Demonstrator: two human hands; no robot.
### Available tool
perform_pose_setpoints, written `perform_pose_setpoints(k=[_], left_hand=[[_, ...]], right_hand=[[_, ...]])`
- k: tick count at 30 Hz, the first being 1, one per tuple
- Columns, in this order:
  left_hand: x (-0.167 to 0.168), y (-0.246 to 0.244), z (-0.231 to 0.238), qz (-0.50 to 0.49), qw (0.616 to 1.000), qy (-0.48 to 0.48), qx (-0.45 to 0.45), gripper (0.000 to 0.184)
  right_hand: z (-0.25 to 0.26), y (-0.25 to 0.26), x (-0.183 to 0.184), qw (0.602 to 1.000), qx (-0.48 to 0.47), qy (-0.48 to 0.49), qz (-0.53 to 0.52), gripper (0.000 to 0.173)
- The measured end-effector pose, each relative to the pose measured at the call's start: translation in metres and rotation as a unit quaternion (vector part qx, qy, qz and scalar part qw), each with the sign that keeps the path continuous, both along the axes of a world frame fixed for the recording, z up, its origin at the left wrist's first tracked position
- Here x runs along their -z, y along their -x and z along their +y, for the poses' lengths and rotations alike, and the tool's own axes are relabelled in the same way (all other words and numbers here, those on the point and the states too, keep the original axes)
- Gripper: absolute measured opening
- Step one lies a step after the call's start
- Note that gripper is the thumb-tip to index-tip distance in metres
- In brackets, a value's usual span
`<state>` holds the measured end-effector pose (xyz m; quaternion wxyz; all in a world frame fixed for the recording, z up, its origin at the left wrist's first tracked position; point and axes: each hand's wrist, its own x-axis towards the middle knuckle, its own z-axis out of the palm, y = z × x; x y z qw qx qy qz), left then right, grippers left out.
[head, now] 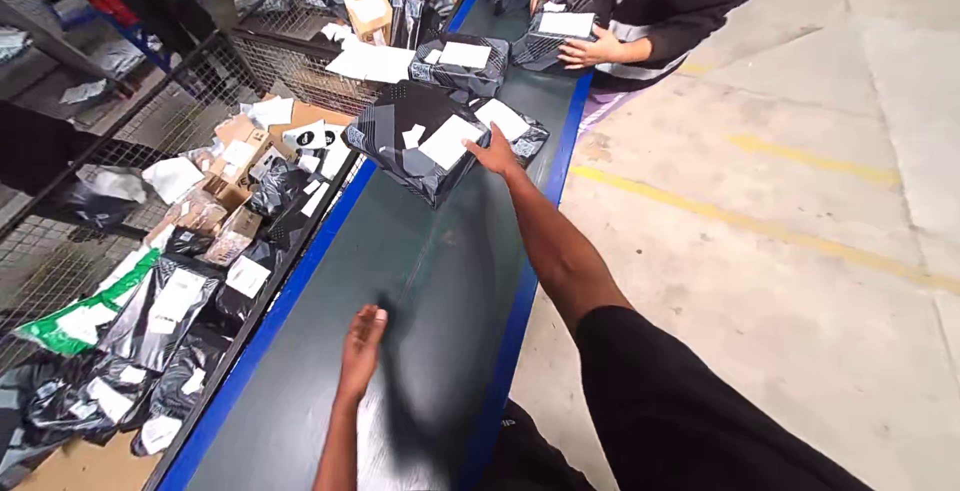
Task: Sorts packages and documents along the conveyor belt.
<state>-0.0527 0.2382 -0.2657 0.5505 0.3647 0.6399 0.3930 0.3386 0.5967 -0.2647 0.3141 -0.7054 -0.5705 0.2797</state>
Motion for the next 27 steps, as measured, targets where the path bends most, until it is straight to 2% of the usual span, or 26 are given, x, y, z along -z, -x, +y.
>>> perform_pose_setpoints(k=[1, 3, 5, 8, 11, 12, 15, 18, 20, 22, 24, 27], left_hand=[[0.003, -0.008, -0.003, -0.009, 1.0, 0.003, 0.007, 0.066], [0.006, -0.009, 0.002, -0.028, 1.0, -0.007, 0.005, 0.066], [0.01, 0.004, 0.026, -0.048, 0.998, -0.022, -0.016, 0.069], [0.019, 0.03, 0.071, -0.045, 0.997, -0.03, -0.046, 0.082], [0.023, 0.034, 0.075, -0.061, 0.998, -0.027, -0.014, 0.08], [0.025, 0.025, 0.061, -0.065, 0.997, -0.031, -0.012, 0.076], [0.025, 0.003, -0.011, -0.061, 0.996, -0.035, -0.05, 0.091], [0.02, -0.008, -0.116, -0.126, 0.983, -0.059, -0.122, 0.095], [0.017, -0.005, -0.191, -0.17, 0.968, -0.045, -0.178, 0.096], [0.011, 0.009, -0.246, -0.182, 0.956, -0.02, -0.23, 0.092], [0.001, 0.022, -0.268, -0.163, 0.943, -0.006, -0.289, 0.08], [-0.011, 0.068, -0.244, -0.09, 0.933, -0.059, -0.342, 0.057]], right_hand=[[0.002, 0.015, 0.008, 1.0, 0.015, 0.013, 0.021, 0.117], [-0.023, 0.048, 0.007, 0.998, 0.026, 0.037, 0.041, 0.112], [-0.085, 0.083, -0.004, 0.998, 0.024, 0.05, 0.032, 0.108], [-0.186, 0.131, 0.002, 0.996, 0.069, 0.047, 0.033, 0.108], [-0.264, 0.155, 0.005, 0.995, 0.079, 0.05, 0.043, 0.108], [-0.285, 0.157, 0.006, 0.995, 0.071, 0.051, 0.048, 0.108], [-0.337, 0.151, 0.003, 0.995, 0.022, 0.053, 0.079, 0.105], [-0.408, 0.134, -0.015, 0.984, -0.053, 0.091, 0.147, 0.091], [-0.466, 0.126, -0.024, 0.968, -0.106, 0.124, 0.191, 0.081], [-0.518, 0.13, -0.027, 0.955, -0.139, 0.137, 0.224, 0.075], [-0.541, 0.146, -0.031, 0.944, -0.179, 0.135, 0.242, 0.07], [-0.497, 0.215, -0.036, 0.929, -0.262, 0.057, 0.255, 0.069]])
